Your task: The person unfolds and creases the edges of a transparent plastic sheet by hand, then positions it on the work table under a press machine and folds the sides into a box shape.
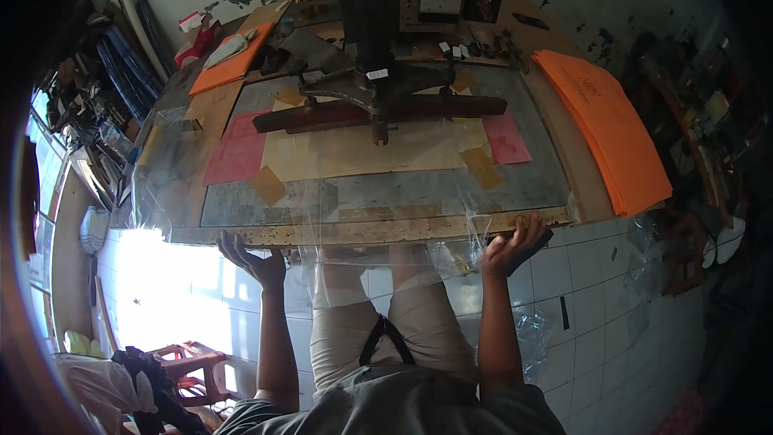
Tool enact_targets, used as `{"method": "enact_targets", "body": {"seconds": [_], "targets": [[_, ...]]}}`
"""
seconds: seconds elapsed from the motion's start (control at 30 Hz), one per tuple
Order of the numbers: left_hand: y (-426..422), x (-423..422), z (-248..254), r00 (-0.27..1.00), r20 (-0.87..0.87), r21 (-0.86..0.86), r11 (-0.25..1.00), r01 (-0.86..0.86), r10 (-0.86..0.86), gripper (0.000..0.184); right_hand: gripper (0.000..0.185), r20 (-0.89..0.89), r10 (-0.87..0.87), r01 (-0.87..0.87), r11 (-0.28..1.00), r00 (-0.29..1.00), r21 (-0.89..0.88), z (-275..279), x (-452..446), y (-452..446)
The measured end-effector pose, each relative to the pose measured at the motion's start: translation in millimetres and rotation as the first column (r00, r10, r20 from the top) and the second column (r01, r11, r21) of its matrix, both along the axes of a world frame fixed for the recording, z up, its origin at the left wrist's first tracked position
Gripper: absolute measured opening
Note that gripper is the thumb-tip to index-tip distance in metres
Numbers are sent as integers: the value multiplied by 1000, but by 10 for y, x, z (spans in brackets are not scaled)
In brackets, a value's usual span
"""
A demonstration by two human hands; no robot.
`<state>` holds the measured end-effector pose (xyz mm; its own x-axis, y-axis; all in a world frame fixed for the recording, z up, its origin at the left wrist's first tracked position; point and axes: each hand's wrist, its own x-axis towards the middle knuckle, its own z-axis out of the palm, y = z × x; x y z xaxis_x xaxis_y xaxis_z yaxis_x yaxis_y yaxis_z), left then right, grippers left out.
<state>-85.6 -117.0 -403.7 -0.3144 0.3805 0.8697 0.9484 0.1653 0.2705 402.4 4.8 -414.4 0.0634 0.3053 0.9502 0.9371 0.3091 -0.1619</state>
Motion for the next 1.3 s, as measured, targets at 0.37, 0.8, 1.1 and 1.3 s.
{"method": "enact_targets", "body": {"seconds": [0.37,0.8,1.1,1.3], "targets": [[13,-4,-5,1000,-24,21,1000,-14,14,75,51,5,-1,1,1000,1000,10,18,-5,5],[17,-17,-16,999,-33,27,1000,-5,6,75,50,9,7,-6,1000,1000,-18,33,-19,-17],[13,-1,-9,1000,-26,17,1000,-16,16,74,57,-31,-7,6,1000,1000,-17,67,-58,-25],[-1,-7,-22,1000,-10,-6,1000,-15,15,78,53,-11,29,-29,999,1000,-22,46,-32,-33]]}}
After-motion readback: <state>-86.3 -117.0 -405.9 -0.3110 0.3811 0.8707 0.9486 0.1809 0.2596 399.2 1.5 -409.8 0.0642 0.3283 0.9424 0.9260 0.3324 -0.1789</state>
